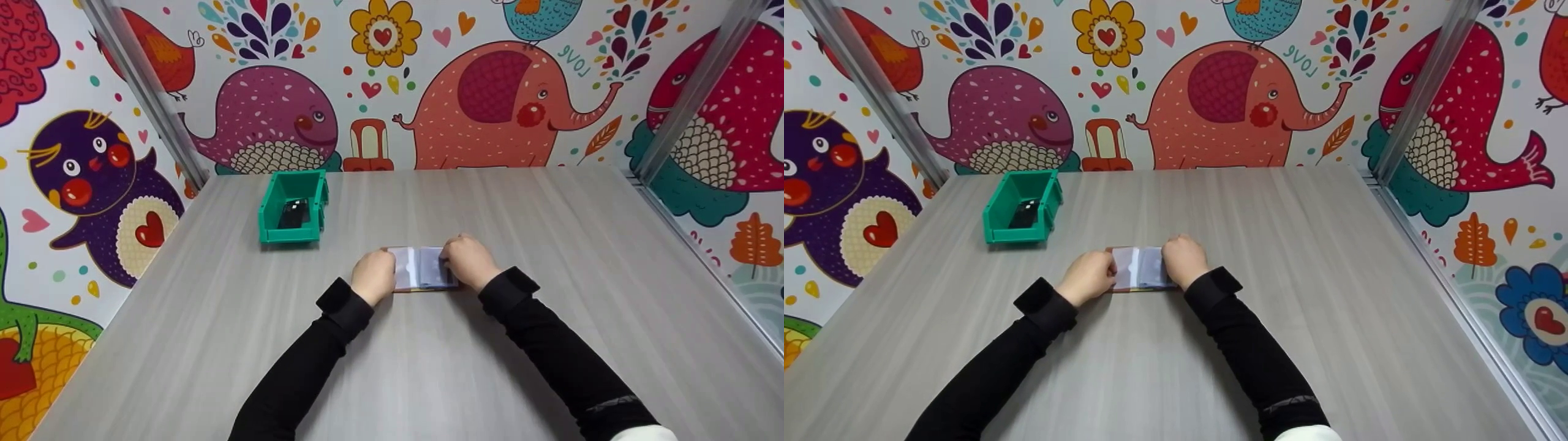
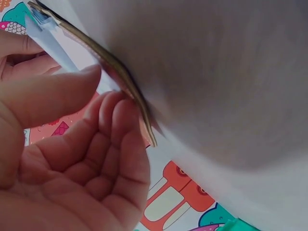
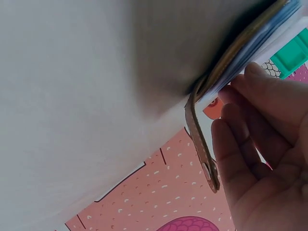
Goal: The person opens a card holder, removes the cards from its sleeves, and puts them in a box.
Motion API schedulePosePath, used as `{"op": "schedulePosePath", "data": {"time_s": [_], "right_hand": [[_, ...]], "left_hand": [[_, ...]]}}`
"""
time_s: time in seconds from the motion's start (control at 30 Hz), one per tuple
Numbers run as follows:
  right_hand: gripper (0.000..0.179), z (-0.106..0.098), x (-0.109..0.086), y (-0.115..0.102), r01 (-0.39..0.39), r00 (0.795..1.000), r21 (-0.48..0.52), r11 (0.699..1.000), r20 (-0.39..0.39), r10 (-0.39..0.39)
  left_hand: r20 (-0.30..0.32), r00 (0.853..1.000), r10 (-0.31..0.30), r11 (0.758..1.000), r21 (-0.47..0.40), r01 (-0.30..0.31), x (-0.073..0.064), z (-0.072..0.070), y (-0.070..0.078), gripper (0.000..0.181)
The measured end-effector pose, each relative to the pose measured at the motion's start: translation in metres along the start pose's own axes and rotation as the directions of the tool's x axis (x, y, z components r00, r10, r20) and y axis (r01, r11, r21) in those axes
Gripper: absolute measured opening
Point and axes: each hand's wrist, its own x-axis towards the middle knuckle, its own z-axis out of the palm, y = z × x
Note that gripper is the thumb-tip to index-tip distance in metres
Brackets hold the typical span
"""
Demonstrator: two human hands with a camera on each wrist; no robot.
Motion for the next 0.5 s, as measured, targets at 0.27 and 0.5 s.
{"op": "schedulePosePath", "data": {"time_s": [0.27,0.5], "right_hand": [[0.006,0.0010,0.0004,0.0012,0.025,1.000,0.008,1.000,-0.010,-0.025],[0.008,0.0015,-0.0012,0.0016,0.053,0.998,0.023,0.998,-0.039,-0.052]], "left_hand": [[0.013,1.000,-0.010,1.000,-0.010,0.010,0.0008,0.0003,-0.0003,0.019],[0.020,1.000,-0.011,1.000,-0.014,0.012,0.0013,0.0008,-0.0005,0.020]]}}
